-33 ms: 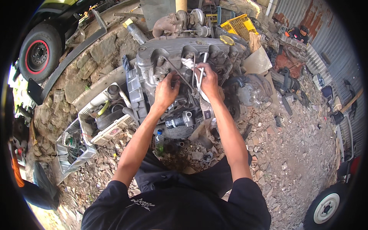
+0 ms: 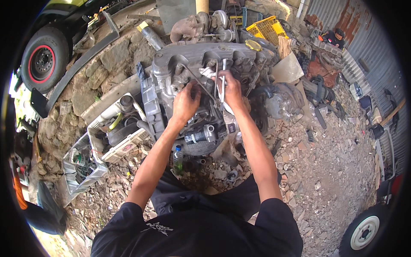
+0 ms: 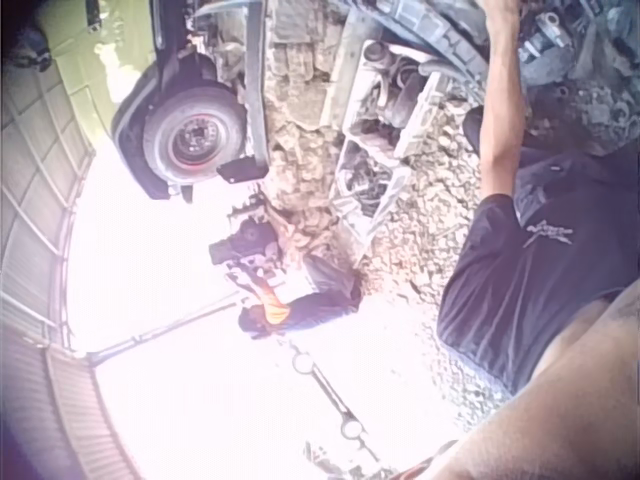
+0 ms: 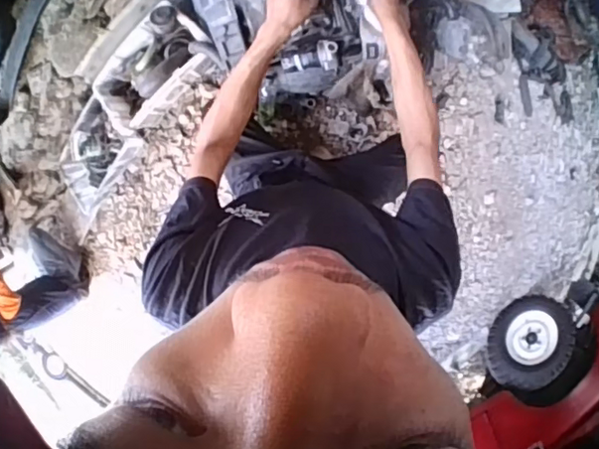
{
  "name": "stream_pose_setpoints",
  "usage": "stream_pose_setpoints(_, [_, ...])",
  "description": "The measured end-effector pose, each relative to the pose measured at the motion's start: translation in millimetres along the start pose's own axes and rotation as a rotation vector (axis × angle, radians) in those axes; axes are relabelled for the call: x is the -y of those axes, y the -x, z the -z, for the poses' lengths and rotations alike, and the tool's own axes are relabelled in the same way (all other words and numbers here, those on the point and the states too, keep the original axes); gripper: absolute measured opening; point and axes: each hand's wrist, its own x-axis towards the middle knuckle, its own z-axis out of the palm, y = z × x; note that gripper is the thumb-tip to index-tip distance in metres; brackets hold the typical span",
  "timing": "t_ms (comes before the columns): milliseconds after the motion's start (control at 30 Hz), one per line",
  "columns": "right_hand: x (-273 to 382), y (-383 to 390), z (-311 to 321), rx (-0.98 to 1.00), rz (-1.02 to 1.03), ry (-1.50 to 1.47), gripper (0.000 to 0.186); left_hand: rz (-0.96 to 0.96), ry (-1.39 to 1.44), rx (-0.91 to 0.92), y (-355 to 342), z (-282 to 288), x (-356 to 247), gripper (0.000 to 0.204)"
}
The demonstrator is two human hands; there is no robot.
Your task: The person wipes the exterior and internal surfaces of an engine block with a cloth, pours liquid from a plastic bottle onto the components, and uses a wrench and a marker on the engine parts.
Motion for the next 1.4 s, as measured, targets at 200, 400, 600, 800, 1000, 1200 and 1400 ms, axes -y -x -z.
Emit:
stream_pose_setpoints(200, [-14.9, 9.3, -9.4, 0.019, -0.033, 0.068, 0.016, -0.012, -0.151, -0.025, 7.9, -10.4, -0.4, 0.046])
stream_pose_setpoints(400, [-9.6, 22.5, 4.0, -0.126, -0.088, 0.120, 0.019, 0.021, -0.064, -0.010, 21.6, -6.8, 2.0, 0.032])
stream_pose_setpoints(600, [-4.0, 48.5, 31.4, -0.318, -0.171, -0.016, 0.022, -0.008, 0.235, -0.033, 41.0, -7.1, -1.6, 0.026])
stream_pose_setpoints(800, [72.2, 80.5, 26.2, -0.151, -0.124, 0.021, 0.029, -0.343, 0.534, -0.115, 61.5, -13.8, -15.5, 0.024])
stream_pose_setpoints(1000, [93.5, 93.2, -9.0, -0.045, -0.068, -0.139, 0.031, 0.187, 0.972, -0.194, 68.8, -5.7, -6.8, 0.020])
stream_pose_setpoints(1200, [97.4, 89.5, 1.7, -0.059, -0.084, -0.135, 0.023, 0.144, 1.138, -0.469, 52.0, -3.9, -17.9, 0.018])
stream_pose_setpoints(1400, [76.3, 97.7, 43.3, -0.090, -0.213, -0.109, 0.019, 0.014, 0.996, -0.828, 27.6, 26.7, -21.2, 0.016])
